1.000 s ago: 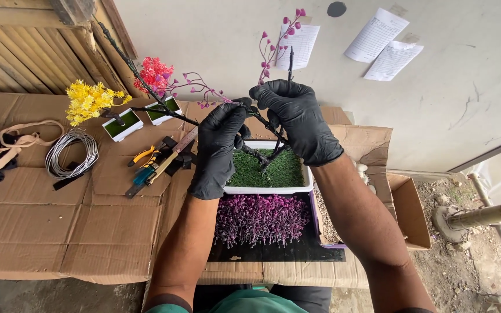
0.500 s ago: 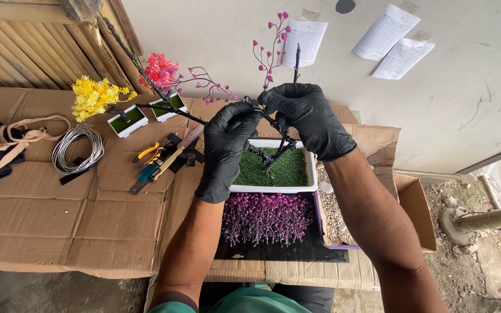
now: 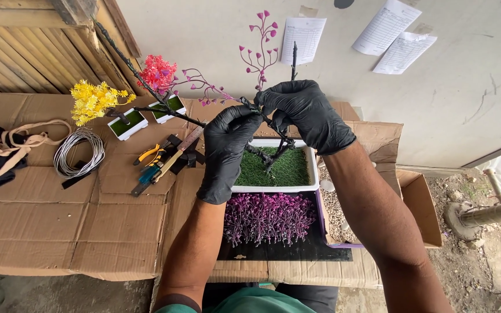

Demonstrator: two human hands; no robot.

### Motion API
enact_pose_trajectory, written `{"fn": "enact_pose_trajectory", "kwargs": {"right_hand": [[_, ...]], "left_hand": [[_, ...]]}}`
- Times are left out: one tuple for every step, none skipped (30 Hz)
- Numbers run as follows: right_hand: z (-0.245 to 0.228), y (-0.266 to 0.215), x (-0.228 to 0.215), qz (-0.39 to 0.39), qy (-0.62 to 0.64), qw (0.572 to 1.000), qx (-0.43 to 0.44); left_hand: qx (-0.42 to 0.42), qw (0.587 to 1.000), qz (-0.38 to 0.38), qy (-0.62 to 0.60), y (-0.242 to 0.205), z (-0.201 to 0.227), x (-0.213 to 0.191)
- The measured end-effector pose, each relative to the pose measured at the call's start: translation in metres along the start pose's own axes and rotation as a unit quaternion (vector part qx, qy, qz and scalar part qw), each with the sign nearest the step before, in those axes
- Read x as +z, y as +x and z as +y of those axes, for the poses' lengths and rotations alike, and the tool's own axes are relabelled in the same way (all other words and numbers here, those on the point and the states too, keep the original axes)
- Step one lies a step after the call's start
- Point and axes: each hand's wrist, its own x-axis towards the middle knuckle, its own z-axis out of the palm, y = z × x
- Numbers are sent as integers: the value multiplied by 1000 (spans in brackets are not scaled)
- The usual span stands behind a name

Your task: The person assembles an artificial plant by attaching purple flower stems to a black branch structure in a white rectangular pot filled with green moss. They repeatedly pick up stems from a purple tray and insert them into the branches, adjusting the arrangement by hand.

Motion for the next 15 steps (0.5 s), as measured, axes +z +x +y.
{"fn": "enact_pose_trajectory", "kwargs": {"right_hand": [[3,1,-2,0,0,1000,1],[6,2,-4,-8,9,1000,0],[9,3,-6,-16,19,1000,-1],[7,4,-5,-14,17,1000,-2],[6,5,-4,-9,-2,1000,-2],[5,5,-4,-5,-22,1000,-1],[3,4,-4,-4,-23,1000,-1],[2,4,-3,-4,-43,999,-7],[0,4,-1,-4,-62,998,-13],[1,5,-2,-4,-62,998,-13],[1,6,-2,-9,-73,997,-21],[2,7,-3,-13,-85,996,-31],[0,8,-3,-13,-85,996,-32],[-1,7,-2,-21,-97,994,-37],[-2,7,-1,-29,-109,993,-41]], "left_hand": [[-1,1000,0,-1,-1,2,0],[-1,1000,2,-2,-2,4,0],[-1,1000,3,-4,-3,6,1],[-1,1000,2,-5,-1,1,0],[2,1000,10,4,0,-4,-1],[4,1000,19,14,0,-10,-2],[4,1000,18,12,0,-9,0],[2,1000,17,10,0,-8,1],[1,1000,17,8,-1,-6,1],[0,1000,17,9,-2,-4,2],[-5,1000,19,6,-3,-2,3],[-9,1000,20,3,-3,0,4],[-8,1000,20,3,-3,14,4],[-40,999,-14,2,-3,28,4],[-72,996,-49,1,-4,41,4]]}}
